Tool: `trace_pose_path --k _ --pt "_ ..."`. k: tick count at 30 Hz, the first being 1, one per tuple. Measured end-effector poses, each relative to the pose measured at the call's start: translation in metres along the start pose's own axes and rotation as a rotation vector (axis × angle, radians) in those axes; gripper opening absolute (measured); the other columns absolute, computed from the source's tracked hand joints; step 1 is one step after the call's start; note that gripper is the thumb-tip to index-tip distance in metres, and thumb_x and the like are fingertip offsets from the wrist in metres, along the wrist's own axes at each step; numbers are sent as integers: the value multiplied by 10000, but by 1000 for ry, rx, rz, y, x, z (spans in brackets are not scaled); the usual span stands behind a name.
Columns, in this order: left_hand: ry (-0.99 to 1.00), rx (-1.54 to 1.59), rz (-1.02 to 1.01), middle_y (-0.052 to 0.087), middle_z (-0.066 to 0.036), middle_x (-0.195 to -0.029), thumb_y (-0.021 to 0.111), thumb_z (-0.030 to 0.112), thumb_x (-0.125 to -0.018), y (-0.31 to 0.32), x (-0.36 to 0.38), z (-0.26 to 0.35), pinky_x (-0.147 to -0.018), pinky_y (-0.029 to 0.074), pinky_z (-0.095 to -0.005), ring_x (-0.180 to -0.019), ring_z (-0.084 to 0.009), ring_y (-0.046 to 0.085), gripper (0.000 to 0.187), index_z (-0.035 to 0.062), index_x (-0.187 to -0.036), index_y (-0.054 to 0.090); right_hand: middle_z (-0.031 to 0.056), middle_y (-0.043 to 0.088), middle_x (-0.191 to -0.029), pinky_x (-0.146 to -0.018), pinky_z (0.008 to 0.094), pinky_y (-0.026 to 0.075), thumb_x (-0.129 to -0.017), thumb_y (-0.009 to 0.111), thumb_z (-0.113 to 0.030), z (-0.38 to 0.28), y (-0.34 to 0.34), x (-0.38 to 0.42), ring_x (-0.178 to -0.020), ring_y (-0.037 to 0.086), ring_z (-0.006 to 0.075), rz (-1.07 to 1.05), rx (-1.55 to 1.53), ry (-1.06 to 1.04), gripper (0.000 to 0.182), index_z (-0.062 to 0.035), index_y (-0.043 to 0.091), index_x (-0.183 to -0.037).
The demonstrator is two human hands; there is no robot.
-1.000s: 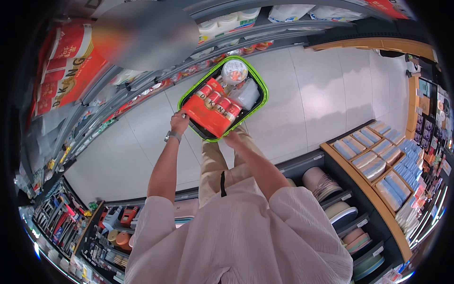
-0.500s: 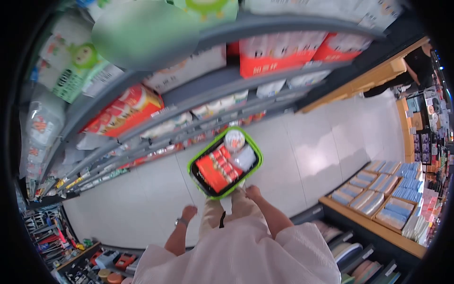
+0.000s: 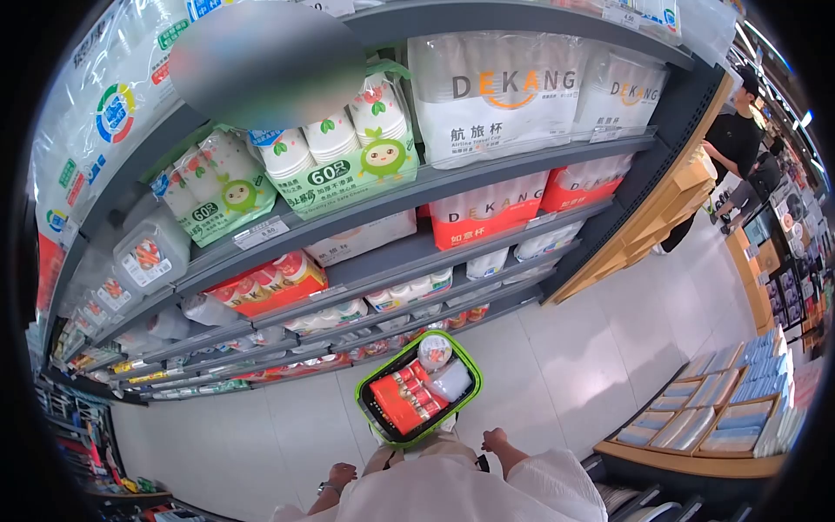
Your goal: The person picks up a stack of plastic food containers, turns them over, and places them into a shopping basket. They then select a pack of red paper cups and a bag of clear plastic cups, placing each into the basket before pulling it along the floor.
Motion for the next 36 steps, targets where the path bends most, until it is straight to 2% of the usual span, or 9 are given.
trace_pose_path --k 10,14,16,19,23,25,29,31,36 --pt "248 -218 20 764 -108 -827 651 265 -856 -14 34 66 -741 598 -329 -714 -183 753 272 18 -927 741 248 726 -999 -620 384 611 -957 542 -209 -73 57 20 -769 755 329 -153 -17 -255 381 120 593 -1142" --pt "235 -141 -50 764 -98 -830 684 306 -847 -31 26 49 -751 595 -342 -741 -183 750 273 50 -924 741 243 732 -987 -623 390 615 -960 543 -201 -69 59 34 -755 752 330 -112 -40 -278 383 123 593 -1158" --pt "694 -1175 -143 763 -90 -860 689 338 -856 -13 -9 27 -747 590 -386 -805 -227 744 260 88 -911 738 218 746 -954 -668 389 618 -929 577 -224 -61 53 47 -754 756 304 -41 31 -224 366 111 668 -1044" --pt "592 -969 -192 759 -84 -922 669 371 -862 -17 -14 4 -763 578 -443 -887 -286 726 258 127 -908 738 213 749 -885 -727 397 606 -880 598 -281 -47 42 66 -765 752 304 120 408 -376 371 65 731 -880" --pt "609 -1096 -133 755 -93 -973 596 349 -899 -6 -9 -31 -775 571 -473 -914 -322 721 253 140 -930 736 219 738 -848 -784 423 583 -840 595 -355 -3 39 67 -796 740 329 110 271 -207 405 18 745 -785" --pt "630 -684 -58 751 -121 -979 558 371 -906 1 -28 -70 -780 574 -483 -906 -338 724 292 142 -959 731 225 733 -849 -794 458 567 -844 574 -395 13 39 47 -818 729 354 206 499 -340 424 -10 752 -839" --pt "713 -1021 -139 746 -141 -971 532 386 -911 24 -25 -83 -787 572 -496 -898 -353 725 321 142 -983 726 217 737 -881 -805 456 559 -833 577 -423 41 42 23 -847 726 354 128 502 -351 437 -22 751 -842" --pt "750 -1050 -151 746 -142 -964 541 390 -909 22 -22 -82 -785 571 -496 -896 -352 725 321 140 -986 728 232 730 -903 -819 448 549 -818 592 -446 69 55 -40 -883 716 375 99 679 -572 446 -27 747 -833" --pt "827 -1117 -191 747 -143 -949 560 398 -904 29 -18 -99 -781 570 -497 -891 -349 726 322 138 -992 730 234 731 -954 -851 454 539 -806 609 -426 47 44 50 -939 703 392 200 507 -391 443 -13 752 -873"
Point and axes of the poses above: each hand's wrist, its own x-axis away from the middle knuckle, its own y-axis out of the palm, z = x × y, the point moved 5 cm from there along -x, towards the middle knuckle
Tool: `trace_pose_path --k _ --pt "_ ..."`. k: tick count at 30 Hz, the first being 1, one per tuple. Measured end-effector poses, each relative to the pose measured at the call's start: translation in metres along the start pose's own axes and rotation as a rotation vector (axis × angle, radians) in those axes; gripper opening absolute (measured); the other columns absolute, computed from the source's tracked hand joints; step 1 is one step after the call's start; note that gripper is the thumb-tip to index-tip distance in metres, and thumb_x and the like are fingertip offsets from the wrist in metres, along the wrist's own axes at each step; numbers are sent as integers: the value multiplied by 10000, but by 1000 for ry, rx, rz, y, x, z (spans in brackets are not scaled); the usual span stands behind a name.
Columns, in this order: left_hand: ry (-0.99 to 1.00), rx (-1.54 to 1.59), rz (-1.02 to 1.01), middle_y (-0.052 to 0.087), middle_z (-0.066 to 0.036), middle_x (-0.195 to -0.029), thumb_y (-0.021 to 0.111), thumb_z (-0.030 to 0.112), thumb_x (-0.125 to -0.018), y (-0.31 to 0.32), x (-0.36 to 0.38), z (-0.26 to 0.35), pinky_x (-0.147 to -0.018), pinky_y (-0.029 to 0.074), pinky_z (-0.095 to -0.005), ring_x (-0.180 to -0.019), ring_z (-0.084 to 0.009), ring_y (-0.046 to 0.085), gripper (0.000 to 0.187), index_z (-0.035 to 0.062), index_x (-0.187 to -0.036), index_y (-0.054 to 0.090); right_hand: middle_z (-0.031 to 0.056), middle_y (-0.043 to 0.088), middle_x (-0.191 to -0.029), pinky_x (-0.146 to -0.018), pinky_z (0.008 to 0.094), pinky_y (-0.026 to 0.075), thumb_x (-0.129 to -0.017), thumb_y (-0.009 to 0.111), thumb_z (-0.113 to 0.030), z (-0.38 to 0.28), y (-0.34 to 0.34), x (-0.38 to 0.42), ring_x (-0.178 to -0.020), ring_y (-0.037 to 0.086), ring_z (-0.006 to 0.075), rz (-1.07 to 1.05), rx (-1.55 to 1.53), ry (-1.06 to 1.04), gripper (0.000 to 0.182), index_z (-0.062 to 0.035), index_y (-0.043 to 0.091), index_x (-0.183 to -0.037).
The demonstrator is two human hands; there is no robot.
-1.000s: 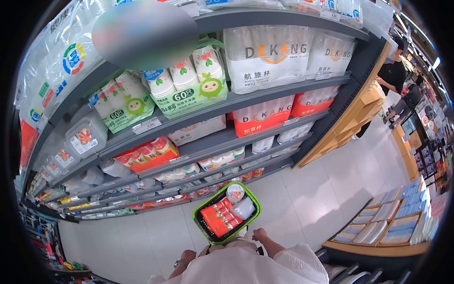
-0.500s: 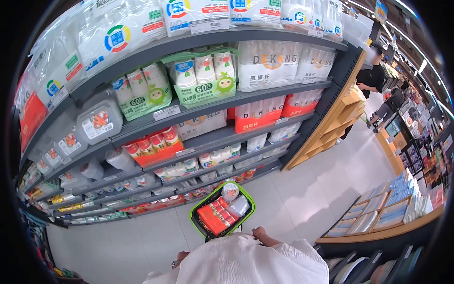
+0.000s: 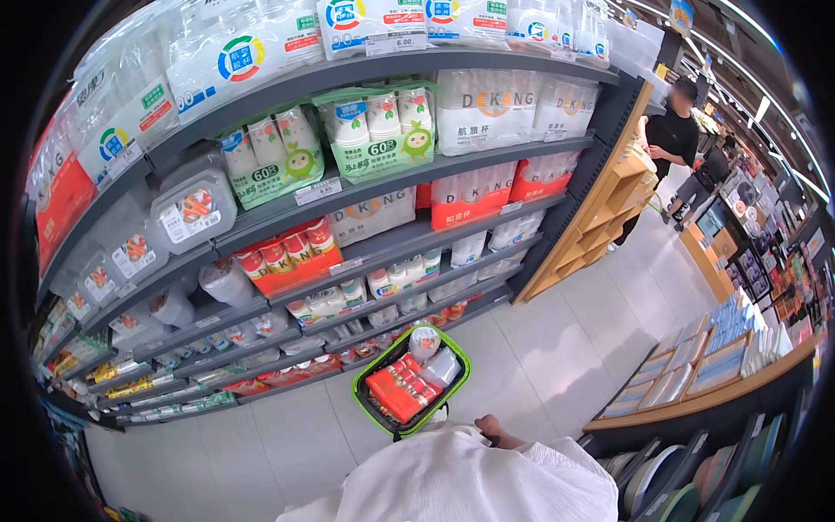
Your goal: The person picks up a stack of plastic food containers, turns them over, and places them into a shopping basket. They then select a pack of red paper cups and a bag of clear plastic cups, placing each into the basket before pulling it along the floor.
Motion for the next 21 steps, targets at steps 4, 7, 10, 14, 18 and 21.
trace_pose_path --k 4,7,10,14,18,21 --pt "-242 177 -37 757 -94 -898 604 398 -904 -9 1 -10 -746 580 -439 -849 -302 736 314 119 -959 738 231 735 -981 -891 461 534 -799 608 -386 -5 -20 38 -976 698 400 62 -31 136 421 -8 761 -904" --pt "-205 86 -235 770 -31 -888 594 309 -934 -44 5 2 -722 594 -349 -791 -198 748 255 101 -939 742 231 734 -989 -920 458 530 -798 595 -383 18 -20 42 -993 695 407 107 -24 169 414 -20 770 -893" --pt "-83 303 -39 771 -39 -875 550 210 -956 -68 -2 6 -669 594 -310 -723 -165 744 240 57 -951 734 237 733 -961 -901 453 533 -789 597 -411 33 -32 57 -963 702 404 162 -79 217 441 -20 769 -897" --pt "-517 1272 171 744 -154 -849 563 178 -919 -82 -20 5 -611 585 -333 -714 -225 744 275 -58 -967 698 221 744 -890 -820 451 553 -797 617 -352 40 -47 64 -870 726 374 123 -205 219 385 -7 768 -872" --pt "-486 1375 258 747 -153 -891 575 179 -934 -116 -43 25 -624 581 -321 -743 -233 745 277 -56 -1025 689 229 733 -809 -679 428 568 -823 625 -231 27 -71 57 -756 736 332 206 -497 289 341 98 715 -838" --pt "-473 1442 289 741 -156 -926 576 183 -948 -141 -58 47 -646 580 -312 -773 -243 744 291 -52 -1089 673 235 730 -816 -620 414 590 -864 603 -176 20 -87 30 -712 737 328 241 -654 297 315 131 673 -881"
Point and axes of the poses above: each hand's wrist, its own x-axis away from the middle knuckle, its own y-axis out of the palm, z = x × y, the point moved 5 cm from there along -x, towards the middle knuckle
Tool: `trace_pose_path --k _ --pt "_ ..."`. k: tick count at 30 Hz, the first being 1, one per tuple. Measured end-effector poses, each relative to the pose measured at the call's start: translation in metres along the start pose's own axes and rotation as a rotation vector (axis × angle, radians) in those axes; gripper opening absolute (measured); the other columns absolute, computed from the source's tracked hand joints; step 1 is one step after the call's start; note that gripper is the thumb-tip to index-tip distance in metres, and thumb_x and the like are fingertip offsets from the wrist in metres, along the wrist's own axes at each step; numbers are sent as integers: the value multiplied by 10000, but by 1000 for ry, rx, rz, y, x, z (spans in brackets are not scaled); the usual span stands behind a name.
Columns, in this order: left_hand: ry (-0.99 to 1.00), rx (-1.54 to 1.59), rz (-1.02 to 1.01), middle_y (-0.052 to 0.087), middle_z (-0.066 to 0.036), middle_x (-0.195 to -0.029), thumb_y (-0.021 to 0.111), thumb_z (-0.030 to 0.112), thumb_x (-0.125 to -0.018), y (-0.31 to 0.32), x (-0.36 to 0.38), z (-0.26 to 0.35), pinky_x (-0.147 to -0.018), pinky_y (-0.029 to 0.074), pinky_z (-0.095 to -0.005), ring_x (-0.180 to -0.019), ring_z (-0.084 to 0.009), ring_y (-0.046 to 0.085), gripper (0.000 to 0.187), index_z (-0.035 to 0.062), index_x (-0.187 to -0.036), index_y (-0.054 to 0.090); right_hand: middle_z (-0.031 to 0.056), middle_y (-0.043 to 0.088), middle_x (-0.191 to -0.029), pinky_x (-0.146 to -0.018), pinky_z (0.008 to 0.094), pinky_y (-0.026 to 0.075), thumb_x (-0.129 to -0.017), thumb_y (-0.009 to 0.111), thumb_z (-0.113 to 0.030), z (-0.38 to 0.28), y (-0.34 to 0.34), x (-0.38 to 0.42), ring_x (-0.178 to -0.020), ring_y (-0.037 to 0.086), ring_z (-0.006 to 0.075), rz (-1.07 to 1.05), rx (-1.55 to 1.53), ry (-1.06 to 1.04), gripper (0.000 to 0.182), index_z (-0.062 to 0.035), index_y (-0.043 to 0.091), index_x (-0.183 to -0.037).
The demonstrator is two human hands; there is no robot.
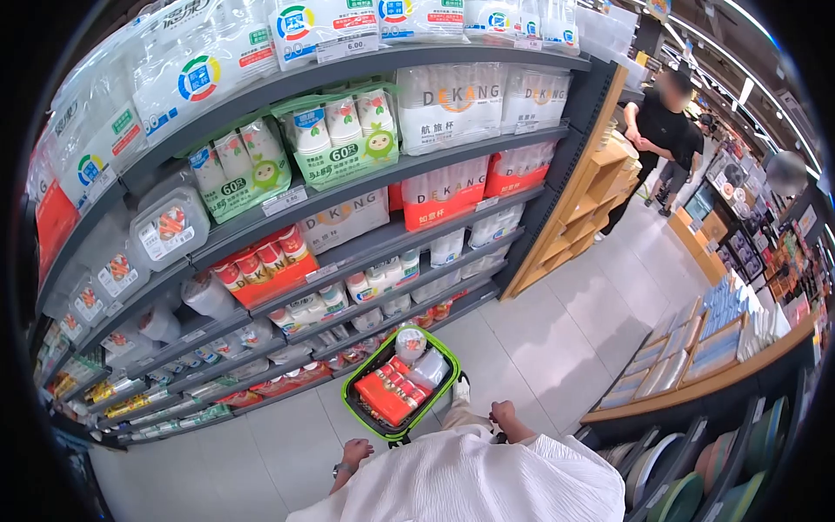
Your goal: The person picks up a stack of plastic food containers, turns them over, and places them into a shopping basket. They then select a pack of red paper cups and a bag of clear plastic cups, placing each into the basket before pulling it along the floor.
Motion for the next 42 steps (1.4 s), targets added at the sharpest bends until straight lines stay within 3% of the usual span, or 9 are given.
trace_pose_path --k 7,12,17,20,25,28,33,36,42 --pt "-5 143 123 730 -136 -891 574 178 -952 51 -1 79 -661 571 -310 -772 -223 732 270 -55 -1055 664 202 735 -829 -562 388 601 -914 560 -125 -103 18 -89 -676 737 302 -218 -184 -43 246 96 642 -982" --pt "132 94 131 739 -105 -951 568 229 -987 102 -15 162 -723 567 -322 -825 -197 718 300 -27 -1109 668 153 733 -798 -545 309 531 -923 582 -145 -250 5 -123 -663 704 196 -232 -146 -524 223 60 671 -926" --pt "528 14 202 739 -110 -961 564 130 -963 171 0 315 -803 551 -292 -854 -153 699 289 -54 -1161 670 74 715 -779 -583 266 497 -994 545 -143 -423 -52 -95 -672 647 118 -116 -376 -1007 239 37 684 -922" --pt "695 3 129 722 -64 -1007 557 108 -1007 205 16 418 -821 529 -275 -935 -122 661 243 -21 -1197 639 77 699 -813 -712 286 508 -999 547 -94 -527 -107 -44 -762 644 129 -64 -403 -1134 181 40 667 -985" --pt "1081 -194 323 711 -121 -1096 599 86 -983 240 79 577 -885 523 -327 -999 -197 693 277 -4 -1245 606 66 692 -871 -756 281 501 -1002 564 -94 -654 -189 28 -790 624 124 142 -496 -1409 149 19 658 -1026" --pt "1278 -252 469 680 -161 -1191 615 83 -957 260 141 660 -898 515 -376 -1079 -264 674 344 31 -1294 570 91 690 -916 -798 310 506 -987 591 -106 -702 -217 64 -827 640 160 118 -625 -1516 159 15 654 -1069" --pt "1512 -206 580 529 -252 -1384 645 99 -938 281 173 745 -1113 405 -415 -1310 -321 525 558 -36 -1422 402 215 632 -1251 -994 387 464 -964 643 -194 -745 -229 80 -1159 610 289 385 -399 -1626 423 59 554 -1292" --pt "1575 -250 662 455 -299 -1430 651 100 -926 286 155 777 -1143 375 -435 -1354 -360 474 656 -67 -1461 309 290 527 -1351 -1071 441 401 -934 666 -252 -762 -220 73 -1264 504 415 275 -348 -1620 614 112 447 -1377" --pt "1444 -353 770 363 -369 -1445 664 147 -896 299 145 800 -1164 321 -453 -1376 -457 383 817 -193 -1468 191 368 455 -1415 -1147 469 350 -914 687 -295 -765 -209 68 -1340 451 464 438 -121 -1611 757 186 370 -1405"
Point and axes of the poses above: each hand's wrist, its own x-axis away from the middle knuckle, its own y-axis out of the palm, z = x × y, the point moved 5 cm from there along -x, towards the middle knuckle
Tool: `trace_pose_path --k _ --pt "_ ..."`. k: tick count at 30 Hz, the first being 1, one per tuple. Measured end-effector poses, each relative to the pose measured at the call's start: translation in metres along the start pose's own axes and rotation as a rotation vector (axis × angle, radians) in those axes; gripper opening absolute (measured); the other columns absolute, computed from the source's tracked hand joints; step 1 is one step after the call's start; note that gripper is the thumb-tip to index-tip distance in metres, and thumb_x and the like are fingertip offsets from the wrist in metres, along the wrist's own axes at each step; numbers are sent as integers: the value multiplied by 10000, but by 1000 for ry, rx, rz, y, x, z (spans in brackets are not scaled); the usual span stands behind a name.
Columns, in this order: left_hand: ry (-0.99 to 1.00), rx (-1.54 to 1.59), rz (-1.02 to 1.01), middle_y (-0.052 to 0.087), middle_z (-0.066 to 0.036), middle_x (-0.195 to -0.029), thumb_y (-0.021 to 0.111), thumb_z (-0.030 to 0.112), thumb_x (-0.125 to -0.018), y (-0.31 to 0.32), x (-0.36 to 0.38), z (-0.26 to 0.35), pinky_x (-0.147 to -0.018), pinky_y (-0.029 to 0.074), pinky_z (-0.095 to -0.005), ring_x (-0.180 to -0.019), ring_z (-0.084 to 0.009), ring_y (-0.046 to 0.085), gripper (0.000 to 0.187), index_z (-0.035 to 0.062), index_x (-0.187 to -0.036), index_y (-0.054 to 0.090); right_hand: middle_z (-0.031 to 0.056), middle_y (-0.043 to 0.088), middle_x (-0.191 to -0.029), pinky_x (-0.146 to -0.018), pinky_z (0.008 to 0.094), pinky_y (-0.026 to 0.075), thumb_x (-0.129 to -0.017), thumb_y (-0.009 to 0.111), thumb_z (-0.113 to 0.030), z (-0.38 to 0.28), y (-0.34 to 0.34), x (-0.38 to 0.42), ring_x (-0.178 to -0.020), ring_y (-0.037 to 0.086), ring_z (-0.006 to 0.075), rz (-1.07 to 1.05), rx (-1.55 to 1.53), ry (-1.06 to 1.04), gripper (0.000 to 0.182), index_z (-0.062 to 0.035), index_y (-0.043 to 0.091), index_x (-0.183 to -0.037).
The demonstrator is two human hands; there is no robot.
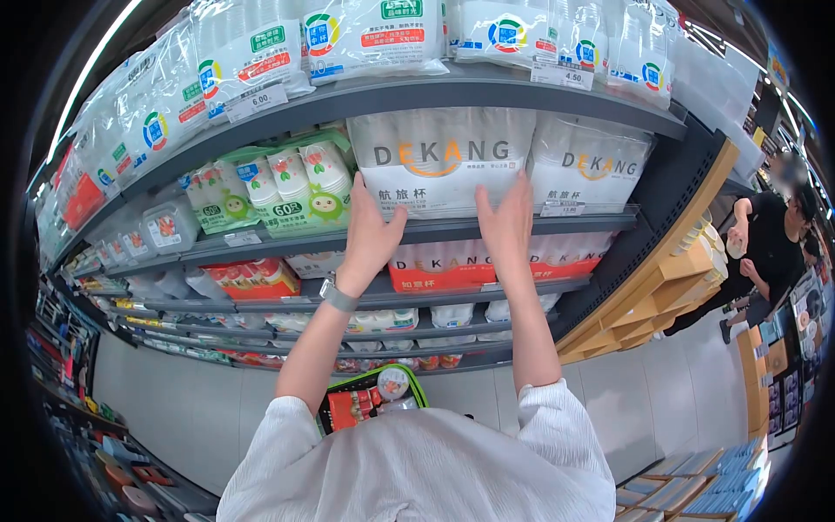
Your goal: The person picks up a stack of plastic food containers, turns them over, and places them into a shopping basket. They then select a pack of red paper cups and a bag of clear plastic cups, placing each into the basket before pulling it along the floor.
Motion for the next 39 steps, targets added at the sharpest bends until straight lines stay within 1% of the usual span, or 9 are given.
trace_pose_path --k 8,10,22,24,27,28,30,35,39 --pt "27 -266 147 457 -371 -1308 684 160 -859 13 0 -11 -1086 357 -495 -1218 -489 444 858 -268 -1422 198 385 446 -1421 -1147 478 345 -886 714 -310 0 5 0 -1343 439 477 23 27 -27 841 199 327 -1432" --pt "-99 -143 13 503 -347 -1270 690 165 -854 11 -4 -6 -1039 380 -492 -1142 -447 466 864 -248 -1437 204 377 452 -1424 -1142 480 347 -876 725 -316 -2 5 -3 -1334 443 478 34 32 -63 860 195 324 -1439" --pt "-17 -44 214 539 -285 -1211 650 153 -933 5 -15 -5 -1008 381 -513 -1143 -439 459 594 -140 -1385 400 297 527 -1377 -1107 476 356 -822 786 -280 2 -2 -5 -1271 447 421 24 -192 58 854 110 377 -1463" --pt "-27 -59 209 540 -282 -1212 658 165 -933 7 -21 -10 -1007 383 -509 -1146 -433 460 597 -142 -1379 405 236 587 -1230 -978 401 412 -823 789 -319 4 1 -7 -1050 494 317 77 -165 34 862 95 396 -1469" --pt "-47 -59 225 544 -269 -1203 673 190 -934 10 -19 -15 -1005 386 -499 -1149 -420 463 599 -142 -1364 420 214 585 -1181 -933 377 414 -819 791 -316 4 0 -8 -990 472 286 97 -156 35 860 91 400 -1468" --pt "-56 -44 245 547 -260 -1194 680 202 -935 10 -18 -16 -1005 388 -491 -1150 -412 465 599 -142 -1356 429 214 585 -1181 -933 377 414 -819 791 -316 2 -1 -8 -990 472 286 95 -156 38 860 91 400 -1468" --pt "-58 -56 240 549 -253 -1181 683 210 -936 10 -20 -13 -1006 387 -485 -1149 -404 466 593 -142 -1348 441 291 533 -1367 -1097 482 360 -810 788 -260 -4 -3 -7 -1265 441 421 41 -207 105 840 115 387 -1446" --pt "-78 -43 253 553 -229 -1146 692 221 -935 10 -20 -9 -1008 386 -473 -1146 -381 470 562 -137 -1314 481 299 523 -1379 -1095 479 364 -806 784 -257 -11 -8 -7 -1258 438 424 48 -198 100 847 143 381 -1435" --pt "-109 -71 315 591 -194 -1089 810 341 -841 8 -25 -10 -916 449 -418 -1031 -325 532 641 -100 -1229 553 314 509 -1387 -1095 482 364 -809 775 -259 -18 -11 -5 -1248 440 430 70 -145 24 859 176 363 -1425"
Point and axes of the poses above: each hand's wrist, its own x-axis away from the middle knuckle, its own y-axis out of the palm, z = x × y, the point moved 5 cm from there along -x, towards the middle knuckle
